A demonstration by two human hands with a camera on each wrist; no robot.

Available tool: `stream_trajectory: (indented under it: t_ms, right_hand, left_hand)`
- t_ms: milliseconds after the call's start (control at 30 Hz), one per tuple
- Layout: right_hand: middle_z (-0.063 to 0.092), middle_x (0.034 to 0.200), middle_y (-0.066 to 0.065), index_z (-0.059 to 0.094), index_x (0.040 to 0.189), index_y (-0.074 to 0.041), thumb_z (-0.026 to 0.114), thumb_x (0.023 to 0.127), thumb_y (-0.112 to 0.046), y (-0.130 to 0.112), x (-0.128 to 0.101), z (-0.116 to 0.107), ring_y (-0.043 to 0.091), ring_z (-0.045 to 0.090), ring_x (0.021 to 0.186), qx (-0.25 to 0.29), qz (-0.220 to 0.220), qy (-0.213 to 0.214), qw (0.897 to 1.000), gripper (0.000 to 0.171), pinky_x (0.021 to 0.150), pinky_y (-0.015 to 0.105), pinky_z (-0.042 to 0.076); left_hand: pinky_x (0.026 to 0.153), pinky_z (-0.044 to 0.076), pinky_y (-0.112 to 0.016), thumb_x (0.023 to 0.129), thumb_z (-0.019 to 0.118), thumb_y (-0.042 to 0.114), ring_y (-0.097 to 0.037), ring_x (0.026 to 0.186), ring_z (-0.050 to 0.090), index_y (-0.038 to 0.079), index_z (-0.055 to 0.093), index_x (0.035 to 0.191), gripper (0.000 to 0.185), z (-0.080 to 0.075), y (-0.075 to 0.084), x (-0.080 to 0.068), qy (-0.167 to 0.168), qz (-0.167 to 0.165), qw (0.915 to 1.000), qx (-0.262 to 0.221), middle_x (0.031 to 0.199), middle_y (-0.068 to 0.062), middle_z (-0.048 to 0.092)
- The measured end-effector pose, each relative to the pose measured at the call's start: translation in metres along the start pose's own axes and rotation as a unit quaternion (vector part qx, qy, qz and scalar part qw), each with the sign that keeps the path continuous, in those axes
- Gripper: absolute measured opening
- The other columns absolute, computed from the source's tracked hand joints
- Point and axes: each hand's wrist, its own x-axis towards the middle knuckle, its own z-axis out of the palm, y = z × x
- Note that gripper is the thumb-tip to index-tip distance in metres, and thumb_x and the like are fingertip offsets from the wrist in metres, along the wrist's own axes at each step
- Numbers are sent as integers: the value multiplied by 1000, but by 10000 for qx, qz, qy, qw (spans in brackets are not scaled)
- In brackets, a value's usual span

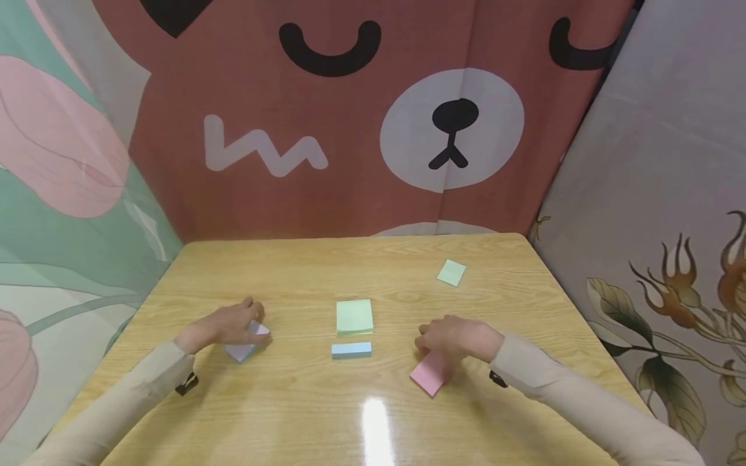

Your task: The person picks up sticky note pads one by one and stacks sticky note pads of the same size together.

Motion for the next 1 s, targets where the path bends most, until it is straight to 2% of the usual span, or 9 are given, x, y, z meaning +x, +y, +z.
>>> stream_trajectory:
  t_ms: [200,533,1000]
  right_hand:
    - [46,97,-9,59,103,-23,96,59,-29,0,0,4,10,51,84,58,34,-50,10000,58,73,32,47]
    - [44,96,-11,56,99,-25,96,58,-29,1,3,10,10,49,86,174,-36,13,9998,58,75,30,45]
    - [41,95,-11,50,95,-26,97,57,-20,-3,5,11,10,45,87,280,-16,10,9996,60,75,30,44]
  left_hand:
    - [64,47,-38,87,69,52,-20,75,52,4,56,110,54,0,0,0,-107,-48,9999,-5,99,-11,51]
    - [63,47,-37,87,73,46,-19,75,53,7,57,111,48,5,-2,2,-145,-111,9998,-17,98,-9,51]
    - [64,47,-37,87,73,45,-20,75,53,6,55,113,50,1,0,-2,-327,-198,9990,-228,102,-11,50]
